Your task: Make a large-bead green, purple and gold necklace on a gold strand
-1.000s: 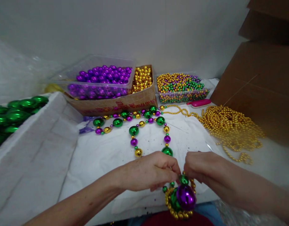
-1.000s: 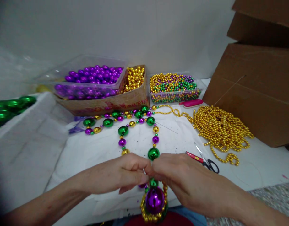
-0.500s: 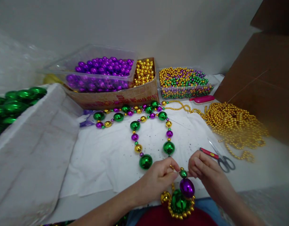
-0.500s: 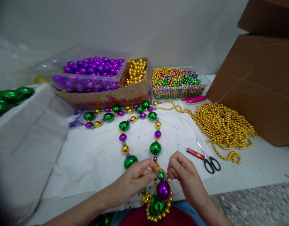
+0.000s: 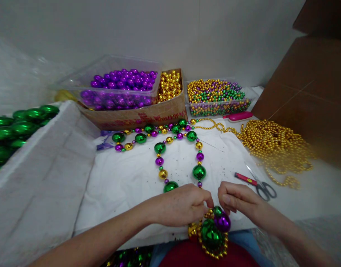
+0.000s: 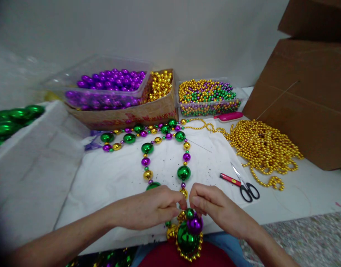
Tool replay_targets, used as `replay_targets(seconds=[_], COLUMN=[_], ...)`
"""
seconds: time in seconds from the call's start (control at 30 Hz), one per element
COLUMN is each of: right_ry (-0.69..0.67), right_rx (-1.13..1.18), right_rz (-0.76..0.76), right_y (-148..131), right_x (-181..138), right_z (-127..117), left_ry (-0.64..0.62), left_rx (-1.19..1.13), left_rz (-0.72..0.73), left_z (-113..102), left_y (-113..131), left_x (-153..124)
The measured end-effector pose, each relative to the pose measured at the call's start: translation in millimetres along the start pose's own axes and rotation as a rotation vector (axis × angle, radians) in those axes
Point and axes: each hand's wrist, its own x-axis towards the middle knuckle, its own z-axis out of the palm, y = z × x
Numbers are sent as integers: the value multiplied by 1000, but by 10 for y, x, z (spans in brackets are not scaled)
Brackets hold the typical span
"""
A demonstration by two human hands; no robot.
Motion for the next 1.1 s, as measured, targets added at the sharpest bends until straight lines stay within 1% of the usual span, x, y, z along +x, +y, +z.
replay_targets(seconds=[0.07,0.13,0.17,0.2,0.23,0.3,0.37,0.4,0.43,0.47,0.5,0.57,0.63,0.7,0.77,0.87,0.97,1.1], right_ry=[-124,-211,-223,-206,-156,15,178,215,226,269,301,386,482,570,604,576,553,503], right_rx=[-138,-212,-240,-275,-318,-416,-466,-434,-369,-281,-167,48,298,557,768,960,1069,1164], right_rz=[28,54,62,57,40,-31,-119,-147,-165,-187,-249,-285,-261,-193,-104,-12,-1,-17], right_y=[-238,-482,-595,-694,-772,-843,-768,-673,-546,-396,-234,86,338,488,548,558,571,599], right_x=[66,172,224,264,283,241,105,18,-68,-145,-205,-267,-253,-195,-132,-67,-32,-14], right_z=[-100,-174,-192,-192,-174,-86,47,120,193,264,331,452,551,618,654,676,703,759], left_ry=[-15,-32,-38,-43,-39,-19,24,54,86,113,139,162,150,114,73,41,-15,-124], left_rx=[-97,-251,-355,-474,-605,-861,-1065,-1140,-1200,-1248,-1290,-1357,-1402,-1425,-1433,-1474,-1540,-1498], left_rz=[-57,-145,-187,-219,-239,-234,-207,-194,-183,-171,-161,-142,-120,-109,-109,-121,-195,-330], left_z=[-34,-57,-65,-70,-72,-62,-24,8,49,97,151,266,375,464,530,599,657,734], left_y=[34,55,59,57,50,23,-22,-50,-81,-114,-150,-225,-301,-371,-431,-492,-503,-456], left_x=[32,63,76,84,88,79,55,43,35,32,36,63,105,143,164,159,119,55])
